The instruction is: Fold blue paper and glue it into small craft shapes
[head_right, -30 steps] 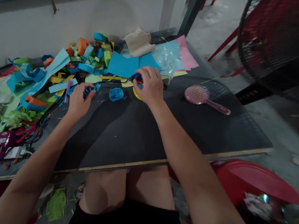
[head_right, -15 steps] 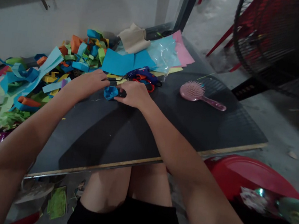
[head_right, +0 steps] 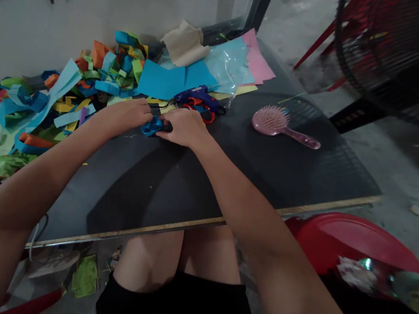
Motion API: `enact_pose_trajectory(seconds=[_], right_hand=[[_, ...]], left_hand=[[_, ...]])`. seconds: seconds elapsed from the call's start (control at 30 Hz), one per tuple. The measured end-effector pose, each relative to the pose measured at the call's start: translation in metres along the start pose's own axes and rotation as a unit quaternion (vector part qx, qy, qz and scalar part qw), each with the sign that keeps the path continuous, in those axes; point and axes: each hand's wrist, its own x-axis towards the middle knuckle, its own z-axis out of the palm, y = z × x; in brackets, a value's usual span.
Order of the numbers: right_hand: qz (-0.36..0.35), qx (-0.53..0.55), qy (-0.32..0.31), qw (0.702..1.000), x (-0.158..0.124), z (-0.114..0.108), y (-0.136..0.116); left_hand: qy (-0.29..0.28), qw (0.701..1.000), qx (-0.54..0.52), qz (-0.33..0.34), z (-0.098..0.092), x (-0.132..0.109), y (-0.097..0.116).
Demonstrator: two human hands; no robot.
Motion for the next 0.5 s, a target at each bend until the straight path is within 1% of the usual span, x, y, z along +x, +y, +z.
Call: enact_pose_trajectory(seconds=[0.23,0.33,0.43,0.5], right_hand=[[0.006,-0.018,-0.01,1.0,0.0004,-0.0007,-0.002],[-0.003,-0.02,-0.003,1.0,0.0005,0.0014,-0.0001],[-0.01,-0.023,0.0,1.0,0.0012,0.0041,0.0013],[-0.005,-0.027,-0.013,1.0,0.0021,0.0052,0.0008]], left_hand=[[-0.003,1.0,-0.01,0.004,0.0115,0.0071,-0.0018],[0.0,1.0,-0.02,-0.005,0.0107,0.0077,0.0001],[-0.02,1.0,0.002,0.005,0.0075,0.0093,0.0018],[-0.03,0.999,0.022,0.017,0.0057,0.0106,0.0021]])
